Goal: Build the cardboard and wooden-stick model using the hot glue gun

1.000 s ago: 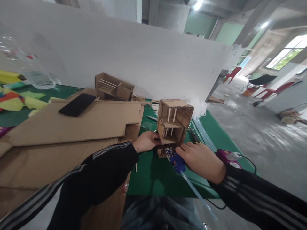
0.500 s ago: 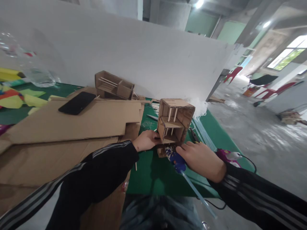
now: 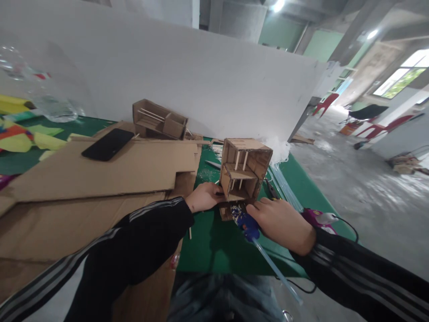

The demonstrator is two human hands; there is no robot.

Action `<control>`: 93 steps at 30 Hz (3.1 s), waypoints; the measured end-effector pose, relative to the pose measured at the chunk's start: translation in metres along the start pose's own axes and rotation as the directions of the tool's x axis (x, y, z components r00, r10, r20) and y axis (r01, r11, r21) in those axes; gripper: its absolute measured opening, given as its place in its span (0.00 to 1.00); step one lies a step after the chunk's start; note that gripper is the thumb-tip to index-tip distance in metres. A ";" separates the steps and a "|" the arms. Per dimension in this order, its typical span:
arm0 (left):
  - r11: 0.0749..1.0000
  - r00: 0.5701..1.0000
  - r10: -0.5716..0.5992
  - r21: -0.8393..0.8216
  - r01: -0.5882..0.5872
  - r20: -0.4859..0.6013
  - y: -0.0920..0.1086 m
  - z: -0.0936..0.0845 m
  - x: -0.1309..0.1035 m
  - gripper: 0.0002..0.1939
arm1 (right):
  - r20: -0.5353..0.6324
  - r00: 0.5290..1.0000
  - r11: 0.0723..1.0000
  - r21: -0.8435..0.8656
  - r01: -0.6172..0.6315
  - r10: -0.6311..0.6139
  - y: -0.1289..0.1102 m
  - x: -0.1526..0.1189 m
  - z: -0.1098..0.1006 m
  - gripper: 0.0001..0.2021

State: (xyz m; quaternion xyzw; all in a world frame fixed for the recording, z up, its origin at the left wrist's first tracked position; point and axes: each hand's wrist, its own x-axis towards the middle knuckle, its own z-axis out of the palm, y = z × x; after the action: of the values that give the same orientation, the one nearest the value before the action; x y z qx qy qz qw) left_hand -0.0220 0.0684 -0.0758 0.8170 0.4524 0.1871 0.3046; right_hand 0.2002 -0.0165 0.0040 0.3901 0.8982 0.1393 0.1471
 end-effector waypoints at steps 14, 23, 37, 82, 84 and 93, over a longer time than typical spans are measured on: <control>1.000 1.000 0.014 -0.014 -0.014 0.012 0.000 -0.001 0.001 0.15 | 0.011 1.000 1.000 0.001 0.011 -0.011 0.001 0.000 -0.002 0.05; 1.000 1.000 0.019 -0.009 -0.019 0.018 -0.001 0.000 0.001 0.15 | 0.015 1.000 1.000 0.005 0.016 -0.017 0.002 -0.001 -0.001 0.05; 1.000 1.000 0.001 -0.029 -0.001 0.014 0.000 0.000 0.001 0.18 | 0.001 1.000 1.000 -0.005 0.029 -0.029 0.003 -0.002 0.000 0.05; 1.000 1.000 0.007 -0.023 -0.006 0.020 -0.001 0.001 0.003 0.16 | -0.029 1.000 1.000 0.011 -0.009 0.009 -0.002 -0.001 0.001 0.06; 1.000 1.000 0.008 -0.025 -0.008 0.021 -0.001 0.001 0.003 0.16 | -0.033 0.999 1.000 0.017 -0.006 0.006 -0.002 -0.002 0.001 0.06; 1.000 1.000 -0.006 -0.018 0.006 0.021 0.000 0.001 0.003 0.16 | -0.021 1.000 0.999 0.041 -0.003 0.003 -0.001 -0.010 -0.001 0.06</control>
State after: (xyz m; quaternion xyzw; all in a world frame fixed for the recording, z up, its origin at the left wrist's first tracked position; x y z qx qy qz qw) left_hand -0.0199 0.0706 -0.0761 0.8149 0.4499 0.1816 0.3171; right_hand 0.2057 -0.0244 0.0060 0.3929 0.9017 0.1254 0.1297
